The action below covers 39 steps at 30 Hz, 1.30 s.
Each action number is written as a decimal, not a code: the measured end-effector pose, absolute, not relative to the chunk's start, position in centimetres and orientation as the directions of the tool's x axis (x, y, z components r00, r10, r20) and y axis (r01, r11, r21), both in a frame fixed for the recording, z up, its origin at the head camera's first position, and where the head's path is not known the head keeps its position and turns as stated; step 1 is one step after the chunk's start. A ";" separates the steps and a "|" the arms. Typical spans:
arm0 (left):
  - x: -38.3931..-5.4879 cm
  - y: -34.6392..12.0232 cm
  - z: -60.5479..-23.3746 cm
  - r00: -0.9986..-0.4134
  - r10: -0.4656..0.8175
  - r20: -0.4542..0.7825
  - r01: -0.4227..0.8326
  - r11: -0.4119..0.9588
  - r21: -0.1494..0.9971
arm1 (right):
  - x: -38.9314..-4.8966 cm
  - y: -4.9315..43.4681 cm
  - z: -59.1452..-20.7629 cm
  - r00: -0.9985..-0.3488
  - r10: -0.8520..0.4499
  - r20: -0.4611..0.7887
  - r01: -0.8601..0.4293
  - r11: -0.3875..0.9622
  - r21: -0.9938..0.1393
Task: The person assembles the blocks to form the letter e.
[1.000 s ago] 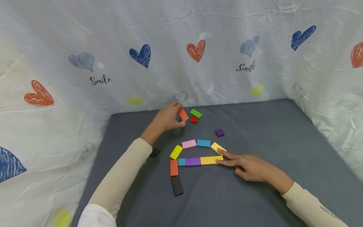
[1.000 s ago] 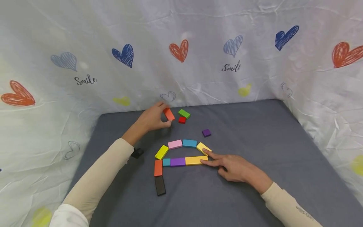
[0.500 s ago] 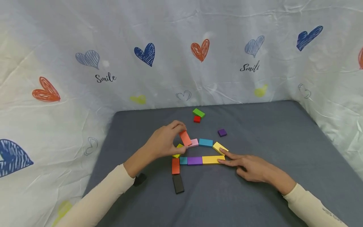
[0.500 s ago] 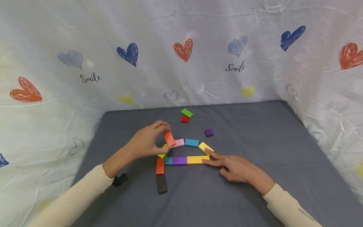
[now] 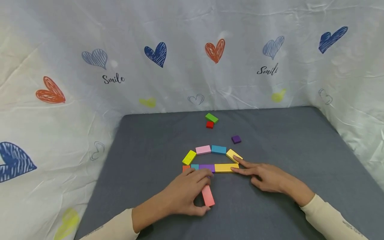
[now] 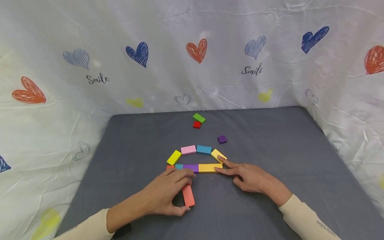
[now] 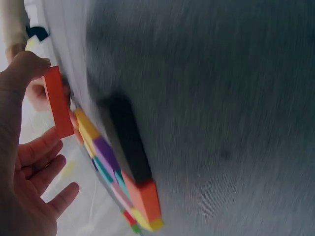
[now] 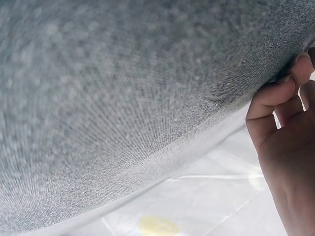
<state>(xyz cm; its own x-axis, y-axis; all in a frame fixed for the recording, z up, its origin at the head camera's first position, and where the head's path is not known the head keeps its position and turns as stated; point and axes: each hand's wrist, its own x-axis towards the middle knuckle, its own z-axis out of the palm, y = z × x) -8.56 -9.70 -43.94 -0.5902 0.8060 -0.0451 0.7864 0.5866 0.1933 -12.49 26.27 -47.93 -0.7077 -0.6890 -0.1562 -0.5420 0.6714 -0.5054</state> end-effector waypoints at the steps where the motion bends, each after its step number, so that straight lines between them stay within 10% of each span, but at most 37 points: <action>1: -8.2 -9.6 -44.1 -0.582 0.810 -0.070 0.790 0.584 0.186 | -12.5 26.3 -47.9 -0.708 -0.689 -0.156 -0.541 0.671 -0.507; 20: -1.3 -10.1 -44.2 -0.441 0.892 -0.100 0.897 0.439 -0.048 | -12.5 26.1 -47.9 -0.692 -0.712 -0.119 -0.570 0.640 -0.516; 33: 0.6 -10.2 -44.5 -0.491 0.800 -0.346 0.864 0.497 -0.079 | -12.4 26.2 -47.9 -0.704 -0.699 -0.126 -0.566 0.660 -0.494; 39: 0.8 -10.5 -44.4 -0.495 0.827 -0.267 0.869 0.471 -0.152 | -12.5 26.1 -47.9 -0.707 -0.696 -0.126 -0.566 0.664 -0.488</action>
<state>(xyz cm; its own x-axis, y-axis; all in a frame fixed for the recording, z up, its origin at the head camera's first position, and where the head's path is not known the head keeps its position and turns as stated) 0.77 -10.52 -44.40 -0.4950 0.8268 -0.2670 0.8689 0.4712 -0.1517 -12.45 26.14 -47.94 -0.7074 -0.6956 -0.1256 -0.5662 0.6639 -0.4885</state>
